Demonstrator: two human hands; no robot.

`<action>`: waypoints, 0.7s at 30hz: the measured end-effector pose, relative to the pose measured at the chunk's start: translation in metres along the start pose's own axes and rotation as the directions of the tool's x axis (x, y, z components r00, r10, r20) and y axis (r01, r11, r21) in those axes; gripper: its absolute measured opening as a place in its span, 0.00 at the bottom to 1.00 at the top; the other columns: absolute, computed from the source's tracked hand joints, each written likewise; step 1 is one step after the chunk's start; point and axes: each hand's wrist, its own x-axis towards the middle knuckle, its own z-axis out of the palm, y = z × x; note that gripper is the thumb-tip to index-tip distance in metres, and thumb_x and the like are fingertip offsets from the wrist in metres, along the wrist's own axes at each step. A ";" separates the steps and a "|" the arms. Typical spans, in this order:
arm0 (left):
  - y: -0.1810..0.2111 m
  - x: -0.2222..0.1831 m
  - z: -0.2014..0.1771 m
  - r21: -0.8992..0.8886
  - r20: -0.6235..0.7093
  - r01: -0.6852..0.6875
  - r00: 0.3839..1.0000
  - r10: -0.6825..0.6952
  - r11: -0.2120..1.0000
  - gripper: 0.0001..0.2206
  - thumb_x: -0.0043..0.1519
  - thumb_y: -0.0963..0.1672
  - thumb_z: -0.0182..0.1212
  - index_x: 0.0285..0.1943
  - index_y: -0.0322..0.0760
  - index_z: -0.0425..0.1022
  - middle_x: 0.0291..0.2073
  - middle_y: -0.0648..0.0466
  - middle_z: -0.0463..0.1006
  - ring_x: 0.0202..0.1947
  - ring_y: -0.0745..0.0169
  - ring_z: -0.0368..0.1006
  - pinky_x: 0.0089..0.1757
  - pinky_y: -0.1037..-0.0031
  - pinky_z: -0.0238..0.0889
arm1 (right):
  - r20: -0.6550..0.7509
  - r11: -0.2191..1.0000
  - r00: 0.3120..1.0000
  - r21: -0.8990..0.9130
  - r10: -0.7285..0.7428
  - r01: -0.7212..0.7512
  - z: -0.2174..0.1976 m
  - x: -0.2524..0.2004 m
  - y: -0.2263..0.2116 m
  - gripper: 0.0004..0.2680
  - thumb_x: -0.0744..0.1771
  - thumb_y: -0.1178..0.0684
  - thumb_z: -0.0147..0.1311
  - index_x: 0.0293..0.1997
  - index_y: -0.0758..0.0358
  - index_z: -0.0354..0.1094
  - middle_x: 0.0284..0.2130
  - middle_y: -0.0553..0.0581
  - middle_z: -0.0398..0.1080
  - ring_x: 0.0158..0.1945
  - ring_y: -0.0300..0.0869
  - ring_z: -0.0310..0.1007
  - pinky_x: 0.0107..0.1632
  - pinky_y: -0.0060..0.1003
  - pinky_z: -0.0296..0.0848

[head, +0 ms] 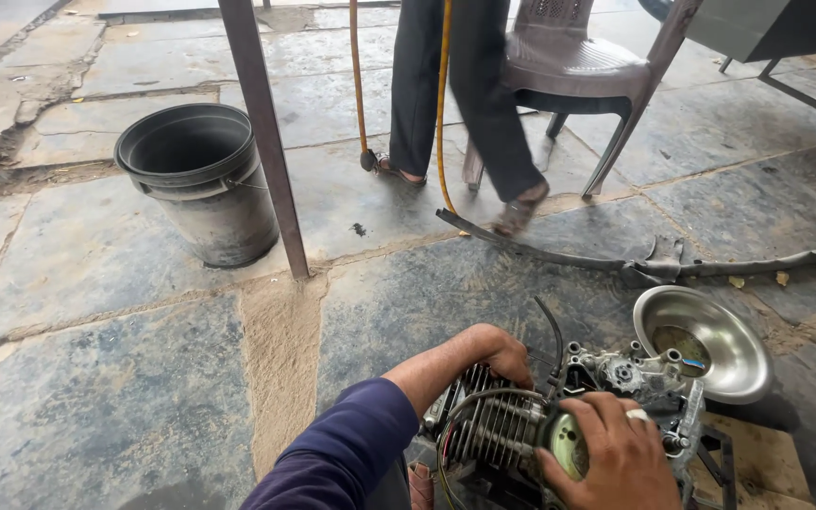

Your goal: Repairing a motorcycle engine by manipulating wires and internal parts.

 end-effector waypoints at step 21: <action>-0.002 0.004 0.002 0.033 -0.049 0.018 0.999 -0.016 0.999 0.26 0.60 0.57 0.59 0.60 0.41 0.80 0.54 0.44 0.82 0.53 0.48 0.80 0.52 0.54 0.73 | -0.171 0.817 0.832 -0.165 0.527 -0.552 0.031 0.003 -0.035 0.35 0.60 0.15 0.43 0.66 0.49 0.64 0.60 0.62 0.64 0.66 0.54 0.61 0.66 0.58 0.55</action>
